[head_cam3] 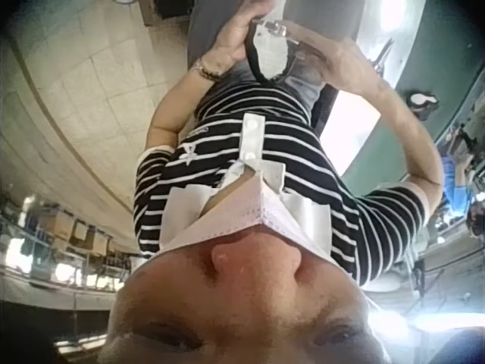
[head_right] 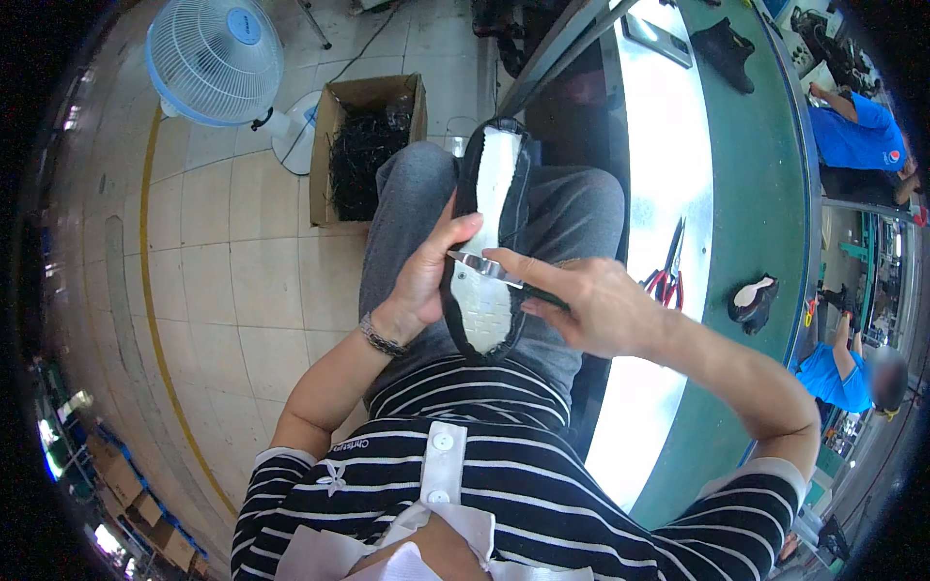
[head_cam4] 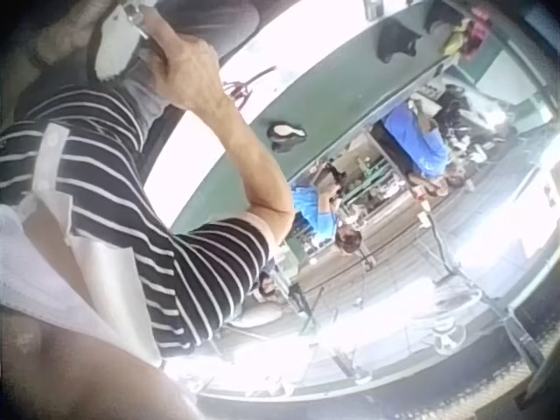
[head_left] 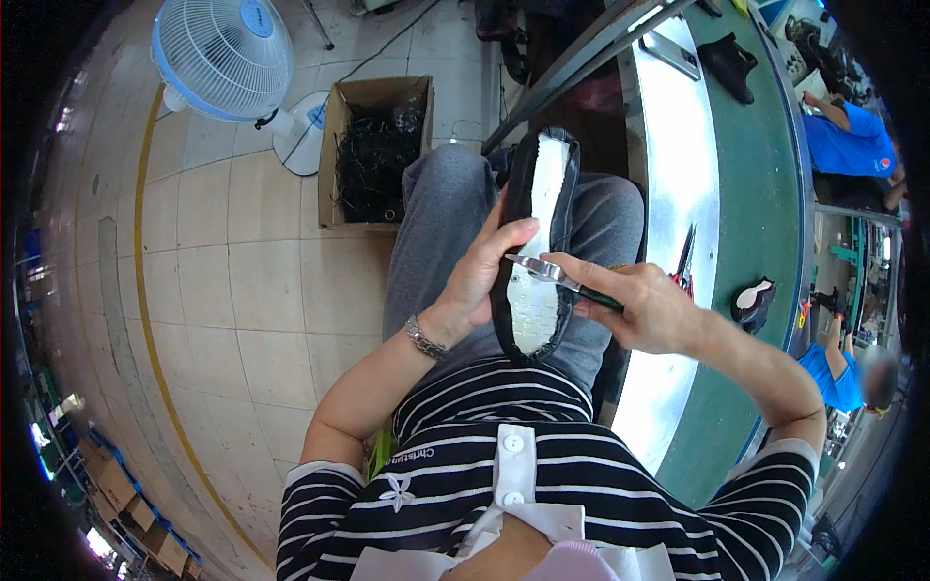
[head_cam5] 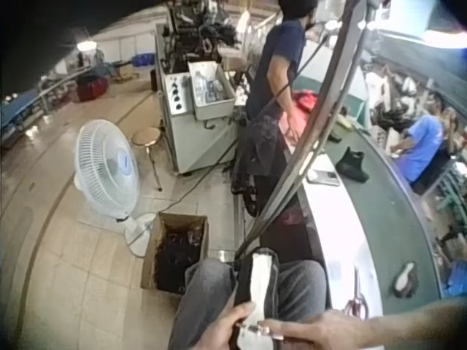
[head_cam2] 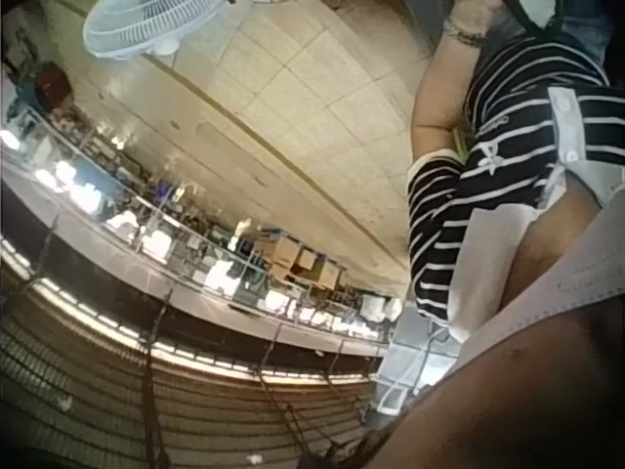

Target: Trim and finish the sole of a leather boot using pliers, scissors, and a hammer.

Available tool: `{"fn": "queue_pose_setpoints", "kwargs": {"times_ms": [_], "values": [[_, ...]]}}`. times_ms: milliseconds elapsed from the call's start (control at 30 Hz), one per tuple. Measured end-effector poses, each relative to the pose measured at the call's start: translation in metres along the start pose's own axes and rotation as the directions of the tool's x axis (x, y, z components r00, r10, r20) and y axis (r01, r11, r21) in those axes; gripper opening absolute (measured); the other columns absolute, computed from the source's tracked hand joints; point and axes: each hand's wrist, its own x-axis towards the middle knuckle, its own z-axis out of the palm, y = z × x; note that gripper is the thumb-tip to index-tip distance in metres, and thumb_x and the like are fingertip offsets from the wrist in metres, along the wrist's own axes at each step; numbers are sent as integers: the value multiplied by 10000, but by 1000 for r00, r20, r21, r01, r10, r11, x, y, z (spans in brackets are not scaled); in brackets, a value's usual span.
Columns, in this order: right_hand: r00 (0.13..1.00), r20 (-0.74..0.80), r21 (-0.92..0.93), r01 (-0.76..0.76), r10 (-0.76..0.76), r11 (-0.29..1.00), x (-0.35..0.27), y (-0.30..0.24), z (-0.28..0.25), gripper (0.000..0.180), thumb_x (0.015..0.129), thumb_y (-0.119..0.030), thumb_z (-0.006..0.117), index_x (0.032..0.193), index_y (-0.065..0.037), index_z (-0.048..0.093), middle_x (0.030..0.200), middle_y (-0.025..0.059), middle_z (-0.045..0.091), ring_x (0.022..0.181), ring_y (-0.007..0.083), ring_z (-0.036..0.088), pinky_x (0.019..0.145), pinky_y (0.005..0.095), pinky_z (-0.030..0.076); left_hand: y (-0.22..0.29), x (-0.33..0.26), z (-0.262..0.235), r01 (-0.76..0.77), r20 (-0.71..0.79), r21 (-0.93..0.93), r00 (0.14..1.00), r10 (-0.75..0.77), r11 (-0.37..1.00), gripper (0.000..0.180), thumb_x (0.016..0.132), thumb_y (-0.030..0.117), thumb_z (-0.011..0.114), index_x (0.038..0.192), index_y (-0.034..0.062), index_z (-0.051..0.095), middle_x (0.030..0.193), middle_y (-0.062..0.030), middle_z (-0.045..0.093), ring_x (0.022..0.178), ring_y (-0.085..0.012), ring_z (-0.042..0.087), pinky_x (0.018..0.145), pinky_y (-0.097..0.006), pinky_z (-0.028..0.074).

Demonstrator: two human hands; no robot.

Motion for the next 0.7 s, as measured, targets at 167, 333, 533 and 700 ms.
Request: {"fn": "queue_pose_setpoints", "kwargs": {"times_ms": [167,333,533,700], "values": [[991,127,-515,30,42,857,8,-55,-63,654,865,-126,664,1454,-183,383,623,132,621,574,273,653,513,396,478,5,-4,-2,-3,-74,163,997,16,987,796,905,235,624,1536,146,147,1247,-77,495,1117,-133,526,919,-302,478],[973,-196,-438,27,-125,898,49,-5,-51,682,879,-167,657,1477,-207,332,634,129,622,532,267,636,501,386,477,5,-2,0,31,49,134,998,-38,990,778,903,181,619,1532,175,160,1112,-39,540,943,-111,578,806,-290,522],[981,-133,-594,36,-142,804,45,-5,-52,648,934,-208,592,1495,-193,266,634,127,616,492,274,613,479,393,466,19,-7,2,41,37,159,998,-47,986,789,905,151,612,1537,179,140,1137,-40,535,976,-117,570,838,-297,516],[994,-104,-503,-91,45,860,51,23,-29,637,940,-222,581,1495,-226,268,653,105,628,499,258,616,468,368,474,15,-5,-6,50,18,171,998,-54,984,811,917,164,607,1544,177,94,1172,-57,533,1008,-123,578,852,-302,516]]}}
